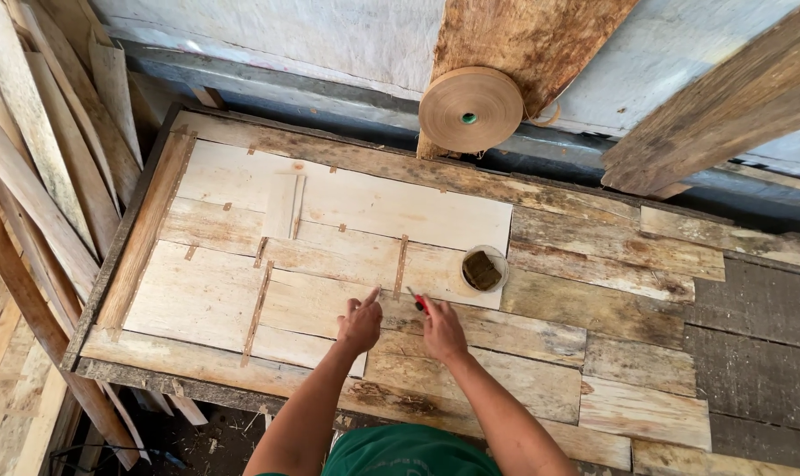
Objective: The person is assembling thin wood strips into a larger panel by applying adhesive tape and glue.
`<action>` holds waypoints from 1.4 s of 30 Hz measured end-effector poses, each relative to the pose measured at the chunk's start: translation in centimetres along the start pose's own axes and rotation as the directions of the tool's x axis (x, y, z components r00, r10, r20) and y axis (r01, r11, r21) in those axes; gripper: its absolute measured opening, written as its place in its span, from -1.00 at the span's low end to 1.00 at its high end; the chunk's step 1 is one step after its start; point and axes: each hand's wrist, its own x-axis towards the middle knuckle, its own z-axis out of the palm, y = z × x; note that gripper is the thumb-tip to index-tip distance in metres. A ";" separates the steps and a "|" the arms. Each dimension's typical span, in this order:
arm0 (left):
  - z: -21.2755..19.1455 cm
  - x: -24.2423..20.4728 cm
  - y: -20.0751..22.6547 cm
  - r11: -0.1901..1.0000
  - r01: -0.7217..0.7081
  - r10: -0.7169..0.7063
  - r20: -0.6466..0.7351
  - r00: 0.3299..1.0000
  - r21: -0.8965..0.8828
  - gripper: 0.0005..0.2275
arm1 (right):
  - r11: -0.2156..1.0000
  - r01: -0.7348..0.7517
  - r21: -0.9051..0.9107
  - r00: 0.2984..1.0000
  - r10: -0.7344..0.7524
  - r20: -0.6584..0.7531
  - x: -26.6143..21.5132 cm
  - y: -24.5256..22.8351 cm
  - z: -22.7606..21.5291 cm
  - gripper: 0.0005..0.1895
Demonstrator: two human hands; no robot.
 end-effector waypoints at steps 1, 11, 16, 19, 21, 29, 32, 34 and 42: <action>-0.6 -0.4 0.1 1.000 0.000 0.000 0.006 1.000 0.001 -0.86 | 1.000 -0.005 0.002 1.000 0.005 0.003 -0.1 1.6 0.7 -0.46; 2.5 2.7 -3.2 0.708 -0.027 -0.201 -0.238 0.950 -0.706 -0.71 | 0.980 0.160 0.121 0.941 -0.115 -0.319 -2.0 5.0 -0.3 -0.48; 1.8 2.1 -0.6 0.595 0.005 -0.213 -0.152 0.965 -0.804 -0.76 | 0.984 0.141 -0.105 0.926 -0.169 -0.338 -2.5 2.4 -2.3 -0.44; 4.4 2.9 0.3 0.529 0.008 -0.106 -0.057 0.993 -0.849 -0.79 | 0.959 0.283 0.005 0.911 -0.268 -0.313 -2.2 1.2 -2.1 -0.55; 5.8 2.8 1.8 0.645 -0.146 0.069 -0.133 0.989 -0.750 -0.80 | 0.850 0.138 0.508 0.990 -0.115 -0.075 -2.8 -1.1 -3.6 -0.66; 5.5 -0.4 7.2 0.717 -0.137 0.024 -0.172 0.985 -0.684 -0.78 | 0.824 0.152 0.546 0.975 -0.036 -0.219 -3.1 1.1 -2.9 -0.82; 7.7 0.9 6.9 0.732 -0.168 0.055 -0.188 0.981 -0.660 -0.78 | 0.830 0.090 0.551 0.969 0.055 -0.241 -3.0 2.2 -3.3 -0.83; 8.1 1.3 7.5 0.722 -0.181 0.066 -0.193 0.979 -0.668 -0.78 | 0.819 0.064 0.571 0.966 0.093 -0.242 -2.7 3.1 -3.5 -0.83; 7.9 3.2 11.2 0.549 -0.102 -0.026 -0.139 0.990 -0.830 -0.83 | 0.788 0.146 0.599 0.912 0.126 -0.390 -1.3 5.3 -5.1 -0.83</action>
